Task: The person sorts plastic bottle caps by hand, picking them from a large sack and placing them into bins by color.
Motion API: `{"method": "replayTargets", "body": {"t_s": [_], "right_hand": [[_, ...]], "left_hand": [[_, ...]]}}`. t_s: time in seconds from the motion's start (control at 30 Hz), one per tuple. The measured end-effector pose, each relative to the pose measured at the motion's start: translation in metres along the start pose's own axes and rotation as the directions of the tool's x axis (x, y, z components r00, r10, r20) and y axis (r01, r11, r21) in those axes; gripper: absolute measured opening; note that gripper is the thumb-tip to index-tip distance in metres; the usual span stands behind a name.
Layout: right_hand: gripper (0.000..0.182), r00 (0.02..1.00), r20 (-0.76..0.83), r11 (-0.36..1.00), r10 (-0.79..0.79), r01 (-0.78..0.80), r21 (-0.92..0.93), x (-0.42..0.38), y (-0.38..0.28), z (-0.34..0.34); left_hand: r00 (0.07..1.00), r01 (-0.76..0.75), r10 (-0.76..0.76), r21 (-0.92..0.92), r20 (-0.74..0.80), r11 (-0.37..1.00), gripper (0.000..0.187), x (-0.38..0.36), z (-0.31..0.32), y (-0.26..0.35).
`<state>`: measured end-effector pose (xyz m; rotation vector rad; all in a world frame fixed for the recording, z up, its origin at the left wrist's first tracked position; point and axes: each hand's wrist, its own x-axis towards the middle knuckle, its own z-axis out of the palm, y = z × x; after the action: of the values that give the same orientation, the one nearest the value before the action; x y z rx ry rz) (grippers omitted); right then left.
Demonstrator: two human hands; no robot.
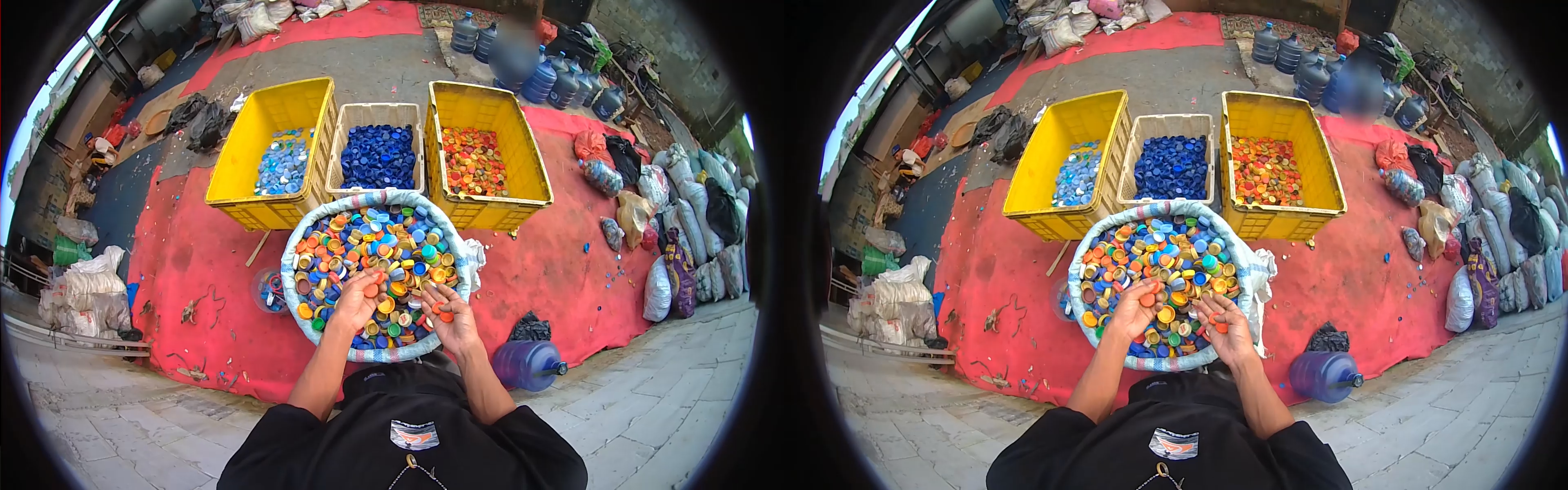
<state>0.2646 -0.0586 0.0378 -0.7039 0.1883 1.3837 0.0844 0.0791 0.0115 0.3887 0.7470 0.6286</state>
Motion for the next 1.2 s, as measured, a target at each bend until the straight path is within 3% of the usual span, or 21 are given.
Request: {"method": "replayTargets", "body": {"t_s": [0.13, 0.23, 0.37, 0.57, 0.67, 0.77, 0.8, 0.83, 0.87, 0.93, 0.97, 1.0, 1.07, 1.1, 1.17, 1.2], "right_hand": [[0.053, 0.994, 0.003, 0.993, -0.111, 0.111, -0.041, -0.002, -0.023, -0.004], [0.052, 0.979, -0.008, 0.979, -0.202, 0.202, 0.006, -0.001, -0.038, -0.022], [0.059, 0.953, -0.205, 0.952, -0.222, 0.257, 0.163, -0.003, -0.049, -0.063], [0.049, 0.922, -0.328, 0.923, -0.205, 0.293, 0.248, -0.008, -0.064, -0.103], [0.048, 0.922, -0.332, 0.938, -0.197, 0.276, 0.210, 0.004, -0.075, -0.108], [0.046, 0.928, -0.321, 0.943, -0.191, 0.264, 0.203, 0.040, -0.096, -0.106], [0.045, 0.930, -0.313, 0.942, -0.191, 0.263, 0.207, 0.057, -0.112, -0.097], [0.048, 0.947, -0.207, 0.931, -0.246, 0.290, 0.220, 0.072, -0.133, -0.078], [0.051, 0.949, -0.100, 0.920, -0.300, 0.315, 0.234, 0.088, -0.158, -0.054], [0.075, 0.924, -0.064, 0.869, -0.378, 0.378, 0.320, 0.113, -0.200, 0.003], [0.081, 0.902, -0.055, 0.866, -0.429, 0.428, 0.258, 0.123, -0.214, 0.023], [0.086, 0.879, -0.042, 0.859, -0.475, 0.473, 0.196, 0.129, -0.221, 0.036], [0.088, 0.894, -0.167, 0.883, -0.415, 0.440, 0.164, 0.141, -0.227, 0.033], [0.089, 0.895, -0.231, 0.896, -0.382, 0.420, 0.146, 0.147, -0.227, 0.026], [0.089, 0.893, -0.197, 0.900, -0.405, 0.427, 0.088, 0.145, -0.211, -0.010], [0.089, 0.900, -0.175, 0.908, -0.400, 0.415, 0.057, 0.137, -0.198, -0.030]], "left_hand": [[0.963, 0.185, -0.166, -0.072, 0.213, 0.980, 0.024, -0.004, 0.045, -0.019], [0.944, 0.280, -0.242, -0.152, 0.226, 0.948, 0.029, 0.001, 0.072, -0.042], [0.906, 0.344, -0.311, -0.069, 0.288, 0.937, 0.038, 0.021, 0.080, -0.083], [0.904, 0.404, -0.391, -0.052, 0.173, 0.913, 0.026, 0.029, 0.115, -0.117], [0.896, 0.430, -0.406, -0.127, 0.179, 0.894, 0.024, 0.061, 0.108, -0.131], [0.908, 0.416, -0.417, -0.225, 0.044, 0.881, 0.022, 0.098, 0.140, -0.116], [0.910, 0.413, -0.403, -0.281, 0.095, 0.866, 0.022, 0.119, 0.152, -0.106], [0.944, 0.330, -0.314, -0.235, 0.104, 0.914, 0.029, 0.144, 0.166, -0.097], [0.962, 0.268, -0.246, -0.223, 0.123, 0.937, 0.047, 0.163, 0.192, -0.079], [0.979, 0.143, -0.108, -0.198, 0.174, 0.970, 0.088, 0.187, 0.239, -0.041], [0.969, 0.087, -0.026, -0.241, 0.245, 0.967, 0.105, 0.203, 0.248, -0.031], [0.985, 0.024, 0.013, -0.208, 0.174, 0.978, 0.115, 0.217, 0.251, -0.021], [0.999, 0.016, 0.001, -0.328, 0.051, 0.944, 0.119, 0.220, 0.248, -0.005], [0.997, -0.008, 0.029, -0.311, 0.065, 0.950, 0.119, 0.213, 0.240, 0.000], [0.990, -0.073, 0.104, -0.276, 0.099, 0.958, 0.117, 0.188, 0.207, 0.009], [0.993, -0.068, 0.094, -0.319, 0.066, 0.945, 0.103, 0.176, 0.183, 0.016]]}}
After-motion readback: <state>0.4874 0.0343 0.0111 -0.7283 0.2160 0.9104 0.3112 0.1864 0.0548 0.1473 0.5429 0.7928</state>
